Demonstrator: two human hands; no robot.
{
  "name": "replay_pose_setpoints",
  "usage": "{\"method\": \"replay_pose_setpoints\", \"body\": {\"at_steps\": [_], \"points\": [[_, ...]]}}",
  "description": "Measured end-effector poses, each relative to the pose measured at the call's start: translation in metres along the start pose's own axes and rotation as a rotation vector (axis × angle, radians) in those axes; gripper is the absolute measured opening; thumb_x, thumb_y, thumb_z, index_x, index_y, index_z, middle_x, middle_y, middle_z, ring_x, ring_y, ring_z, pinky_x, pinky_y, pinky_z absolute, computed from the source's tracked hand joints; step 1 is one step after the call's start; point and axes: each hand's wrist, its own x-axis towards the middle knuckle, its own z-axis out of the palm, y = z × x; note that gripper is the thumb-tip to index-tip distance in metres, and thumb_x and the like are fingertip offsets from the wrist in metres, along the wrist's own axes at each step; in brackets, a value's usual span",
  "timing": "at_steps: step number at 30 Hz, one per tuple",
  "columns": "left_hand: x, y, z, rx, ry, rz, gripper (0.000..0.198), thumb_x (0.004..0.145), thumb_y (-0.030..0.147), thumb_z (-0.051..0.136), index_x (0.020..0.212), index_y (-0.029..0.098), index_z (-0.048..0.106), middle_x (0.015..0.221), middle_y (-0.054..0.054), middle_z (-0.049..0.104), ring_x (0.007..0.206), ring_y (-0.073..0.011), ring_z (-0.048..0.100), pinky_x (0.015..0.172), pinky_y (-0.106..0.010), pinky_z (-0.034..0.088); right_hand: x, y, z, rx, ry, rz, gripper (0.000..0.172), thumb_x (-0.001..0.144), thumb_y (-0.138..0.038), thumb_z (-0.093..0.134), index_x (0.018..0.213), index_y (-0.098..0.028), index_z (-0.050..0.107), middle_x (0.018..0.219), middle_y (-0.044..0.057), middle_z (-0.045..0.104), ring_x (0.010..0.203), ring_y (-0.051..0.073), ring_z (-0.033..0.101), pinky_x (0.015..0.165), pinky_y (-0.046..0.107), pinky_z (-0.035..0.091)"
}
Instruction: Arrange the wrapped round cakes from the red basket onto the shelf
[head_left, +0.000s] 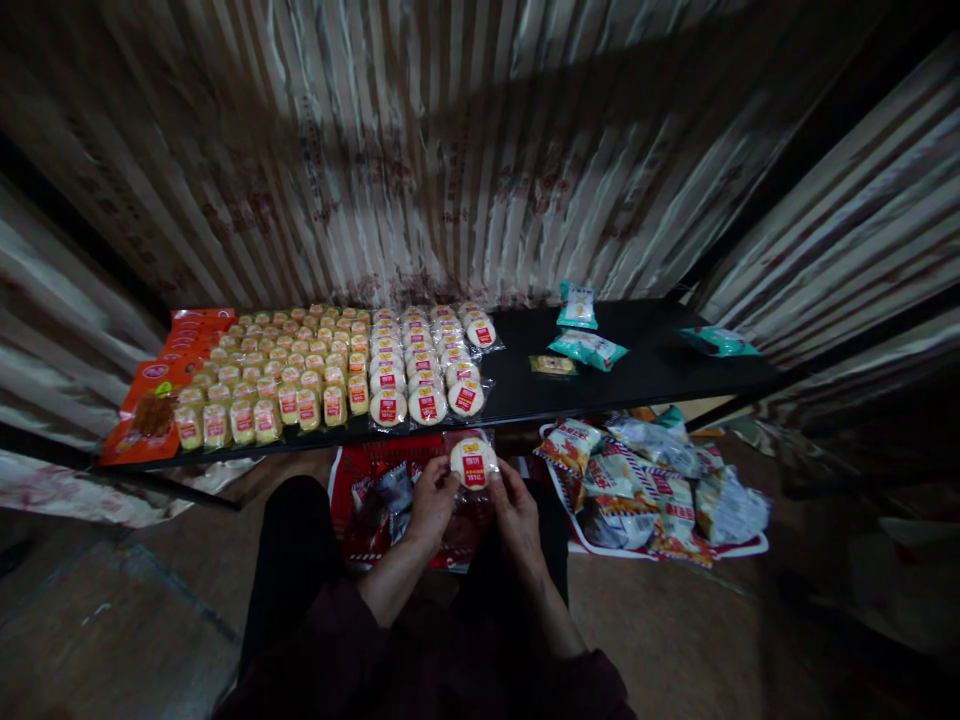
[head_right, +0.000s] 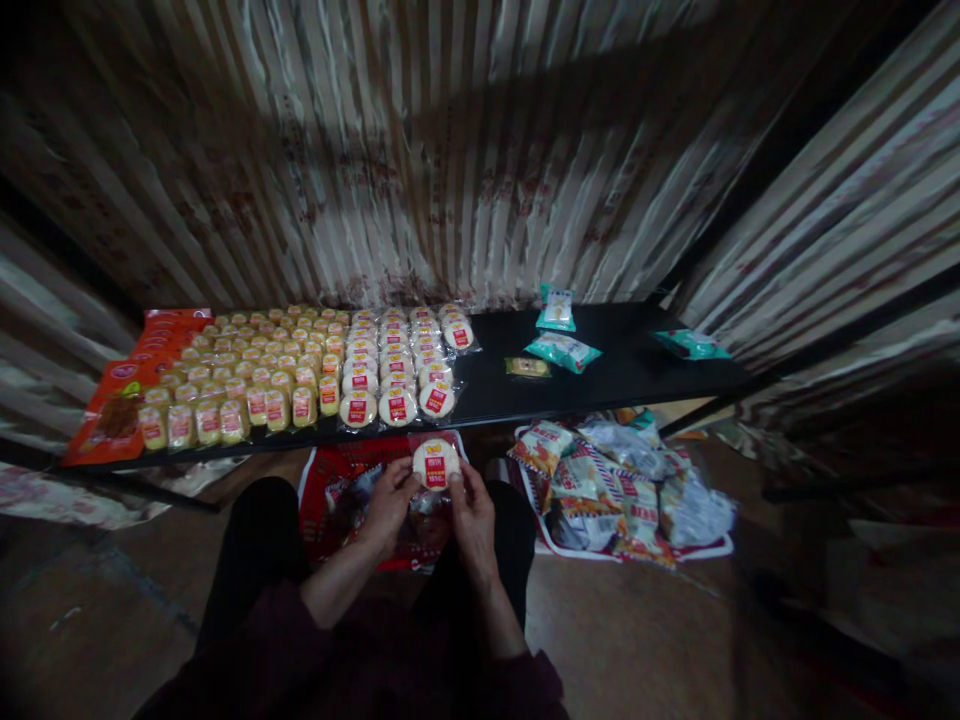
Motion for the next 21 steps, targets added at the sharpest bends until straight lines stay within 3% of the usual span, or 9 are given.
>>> {"method": "replay_pose_setpoints", "body": {"at_steps": [8, 13, 21], "points": [[0.009, 0.012, 0.023, 0.004, -0.063, 0.008, 0.029, 0.071, 0.01, 0.06, 0.098, 0.018, 0.064, 0.095, -0.006, 0.07, 0.088, -0.0162, 0.065, 0.081, -0.028, 0.049, 0.016, -0.008, -0.009, -0.002, 0.079, -0.021, 0.053, 0.072, -0.052, 0.063, 0.113, -0.018, 0.064, 0.113, 0.008, 0.068, 0.102, 0.025, 0.061, 0.09, 0.039, 0.048], [0.019, 0.014, 0.042, 0.04, -0.093, 0.086, 0.027, 0.073, 0.009, 0.057, 0.098, 0.018, 0.064, 0.094, -0.005, 0.07, 0.087, -0.0156, 0.065, 0.082, -0.028, 0.049, 0.033, -0.009, -0.017, -0.057, 0.139, -0.066, 0.054, 0.074, -0.051, 0.06, 0.117, -0.019, 0.063, 0.117, 0.01, 0.066, 0.107, 0.026, 0.059, 0.094, 0.041, 0.045], [0.042, 0.011, 0.069, 0.166, -0.086, 0.118, 0.023, 0.075, 0.01, 0.056, 0.096, 0.018, 0.058, 0.088, -0.003, 0.069, 0.081, -0.0142, 0.064, 0.074, -0.025, 0.049, 0.064, -0.016, -0.03, -0.052, 0.16, -0.086, 0.059, 0.075, -0.053, 0.057, 0.122, -0.017, 0.061, 0.11, 0.01, 0.069, 0.091, 0.024, 0.063, 0.077, 0.036, 0.052]]}}
